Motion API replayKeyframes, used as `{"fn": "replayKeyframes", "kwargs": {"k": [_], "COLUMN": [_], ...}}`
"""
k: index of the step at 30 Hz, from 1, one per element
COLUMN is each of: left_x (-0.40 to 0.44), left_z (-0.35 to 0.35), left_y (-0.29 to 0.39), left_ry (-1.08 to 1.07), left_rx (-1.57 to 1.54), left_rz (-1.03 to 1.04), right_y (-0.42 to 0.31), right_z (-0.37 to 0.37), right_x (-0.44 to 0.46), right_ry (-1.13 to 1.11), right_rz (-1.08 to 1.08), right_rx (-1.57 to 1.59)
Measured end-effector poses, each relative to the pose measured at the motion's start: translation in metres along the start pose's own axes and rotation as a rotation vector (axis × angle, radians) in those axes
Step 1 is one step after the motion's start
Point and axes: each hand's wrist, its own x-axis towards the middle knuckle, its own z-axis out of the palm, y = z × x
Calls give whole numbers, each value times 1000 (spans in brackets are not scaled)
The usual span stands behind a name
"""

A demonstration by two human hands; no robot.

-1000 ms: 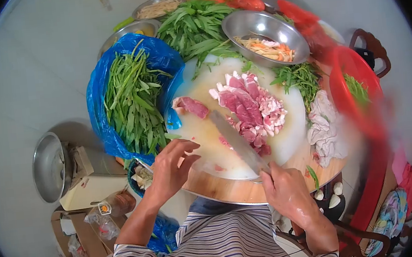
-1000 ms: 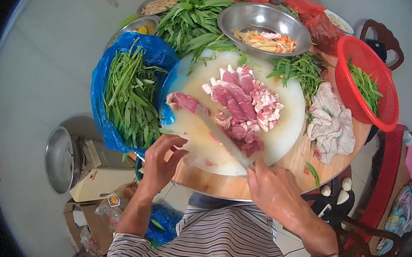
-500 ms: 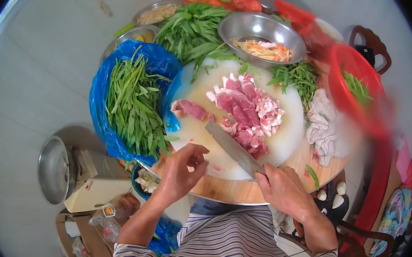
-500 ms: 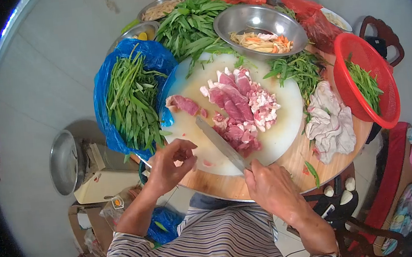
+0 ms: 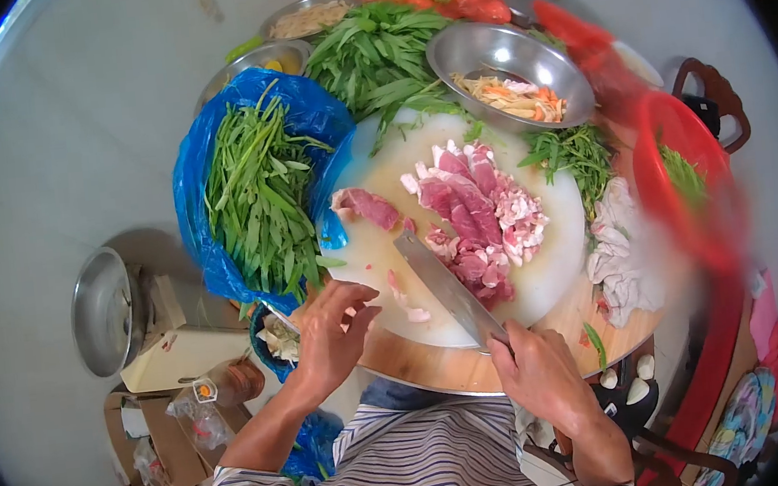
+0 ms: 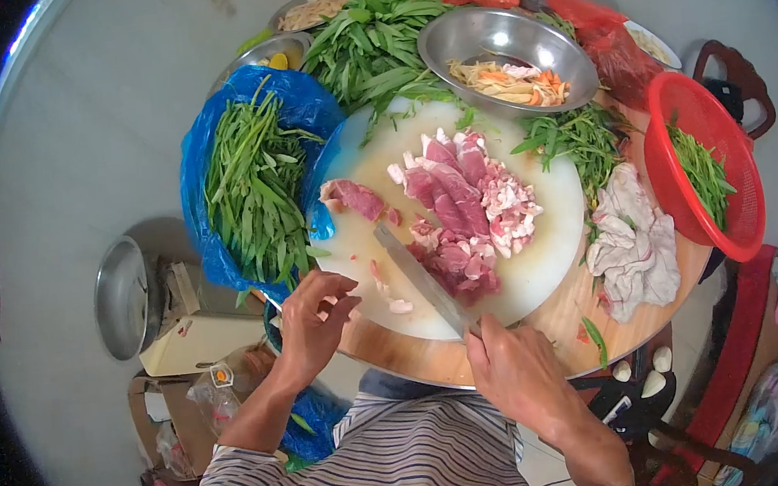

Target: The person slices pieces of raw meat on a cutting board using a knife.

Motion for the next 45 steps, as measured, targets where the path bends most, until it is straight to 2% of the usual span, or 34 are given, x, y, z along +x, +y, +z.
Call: {"fn": "replayKeyframes", "kwargs": {"k": [2, 3, 5, 6, 8, 11, 14, 21, 23, 27, 39, 45], "left_x": [7, 12, 17, 17, 17, 9, -1, -13, -12, 1, -11, -18], "left_z": [-2, -1, 2, 5, 10, 21, 26, 19, 18, 11, 33, 38], "left_y": [-12, -15, -19, -22, -25, -23, -19, -26, -29, -33, -24, -25], "left_ry": [68, 68, 32, 33, -104, -117, -125, -132, -10, 97, -141, -103], "left_rx": [292, 289, 382, 378, 314, 324, 327, 304, 263, 291, 290, 312], "left_rz": [362, 360, 617, 614, 735, 788, 796, 754, 712, 712, 808, 780], "right_y": [-6, -9, -14, -15, -17, -19, -19, -22, -26, -25, -19, -21], "right_z": [-3, -3, -3, -3, -3, -3, -1, 3, 0, -2, 3, -6], "right_x": [0, 0, 0, 1, 1, -1, 2, 7, 5, 0, -4, -4], "right_ry": [-36, -38, -35, -39, -25, -43, -73, -2, 21, -19, -74, -155], "right_rz": [-19, -18, -13, -12, -21, -24, -105, -44, -23, -36, -122, -148], "right_rx": [-19, -20, -21, -25, -19, -45, -84, -87, -87, -114, -151, -224]}}
